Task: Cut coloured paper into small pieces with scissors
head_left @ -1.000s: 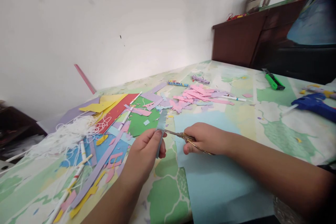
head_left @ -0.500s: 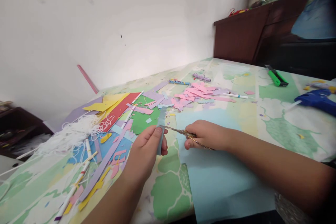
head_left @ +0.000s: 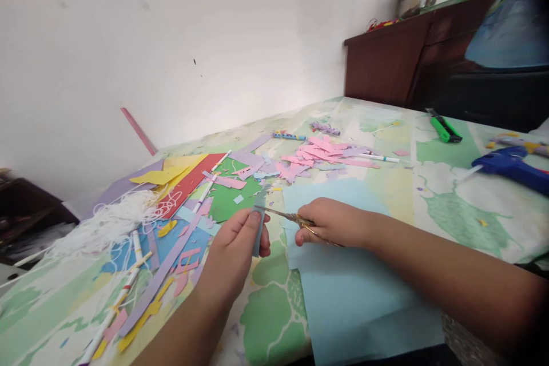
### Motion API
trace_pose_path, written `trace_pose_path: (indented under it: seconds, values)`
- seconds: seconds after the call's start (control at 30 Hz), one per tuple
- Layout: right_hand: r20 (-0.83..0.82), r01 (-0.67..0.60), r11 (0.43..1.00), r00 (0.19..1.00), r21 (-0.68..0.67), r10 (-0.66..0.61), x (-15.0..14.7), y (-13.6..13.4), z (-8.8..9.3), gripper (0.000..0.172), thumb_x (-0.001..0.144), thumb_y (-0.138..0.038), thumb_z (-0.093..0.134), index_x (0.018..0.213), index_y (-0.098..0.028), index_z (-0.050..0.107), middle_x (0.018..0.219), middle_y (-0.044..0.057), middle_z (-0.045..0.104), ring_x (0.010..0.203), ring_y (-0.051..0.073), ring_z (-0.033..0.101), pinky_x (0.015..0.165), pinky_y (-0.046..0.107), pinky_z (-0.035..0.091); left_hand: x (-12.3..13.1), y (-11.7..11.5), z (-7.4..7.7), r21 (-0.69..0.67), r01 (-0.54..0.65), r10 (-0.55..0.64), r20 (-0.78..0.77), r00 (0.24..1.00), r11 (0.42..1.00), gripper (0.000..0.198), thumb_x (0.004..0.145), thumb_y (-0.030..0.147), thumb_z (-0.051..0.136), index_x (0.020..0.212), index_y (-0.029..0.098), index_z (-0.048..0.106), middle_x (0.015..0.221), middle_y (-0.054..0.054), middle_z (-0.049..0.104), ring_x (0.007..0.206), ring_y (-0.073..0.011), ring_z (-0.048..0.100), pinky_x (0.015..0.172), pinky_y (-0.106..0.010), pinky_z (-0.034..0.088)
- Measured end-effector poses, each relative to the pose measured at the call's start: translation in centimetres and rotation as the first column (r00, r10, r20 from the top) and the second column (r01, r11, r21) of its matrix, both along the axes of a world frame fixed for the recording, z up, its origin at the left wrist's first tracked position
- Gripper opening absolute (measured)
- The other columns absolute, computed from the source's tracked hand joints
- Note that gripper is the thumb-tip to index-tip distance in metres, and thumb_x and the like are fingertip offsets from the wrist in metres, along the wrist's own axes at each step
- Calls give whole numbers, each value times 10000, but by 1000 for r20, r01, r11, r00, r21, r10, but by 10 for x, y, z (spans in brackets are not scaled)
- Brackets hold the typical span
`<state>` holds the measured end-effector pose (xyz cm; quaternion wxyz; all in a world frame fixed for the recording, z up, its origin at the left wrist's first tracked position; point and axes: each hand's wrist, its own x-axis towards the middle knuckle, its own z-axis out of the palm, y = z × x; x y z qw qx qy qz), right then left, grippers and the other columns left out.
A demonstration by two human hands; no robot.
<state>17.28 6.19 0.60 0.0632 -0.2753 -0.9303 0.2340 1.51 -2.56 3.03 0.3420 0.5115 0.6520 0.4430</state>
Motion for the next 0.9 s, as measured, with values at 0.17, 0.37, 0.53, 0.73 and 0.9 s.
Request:
trace_pose_path:
  seconds: [0.17,0.37,0.53,0.73,0.9]
  values:
    - [13,9,999,1000,32,-9,1,1,0,524,691,-623,291,627,-146,498,521,-2,457,468,85,359,420,192,234,-3,0,-7,35,-7,7,16,1000,999,248,750,375,366,653,199,512,461,48,476,478,-106,467,505,-213,376]
    - [3,15,1000,1000,-6,-15,2,0,0,515,682,-626,307,645,-152,507,536,0,477,468,89,383,419,193,234,-3,1,-9,53,-1,0,15,1000,999,246,751,368,365,654,195,511,462,43,477,492,-105,464,503,-209,370]
    - [22,12,999,1000,-31,-12,2,-1,5,452,692,-574,366,663,-153,526,584,22,548,489,104,431,427,197,253,-3,1,-8,44,2,-3,29,1000,999,242,747,377,365,657,196,498,467,43,471,485,-110,460,510,-220,368]
    - [51,41,998,998,-41,-39,1,-2,8,432,686,-562,389,669,-156,535,634,45,588,531,126,473,433,202,264,-4,2,-12,50,-19,18,18,1000,999,272,746,382,357,638,181,506,450,32,469,490,-121,461,517,-234,360]
    - [64,56,998,996,-21,-55,1,-1,8,447,679,-580,374,655,-159,523,627,43,575,506,120,455,430,207,259,-3,4,-12,46,-27,24,79,997,999,211,733,362,401,725,191,526,438,53,481,437,-85,436,460,-199,340]
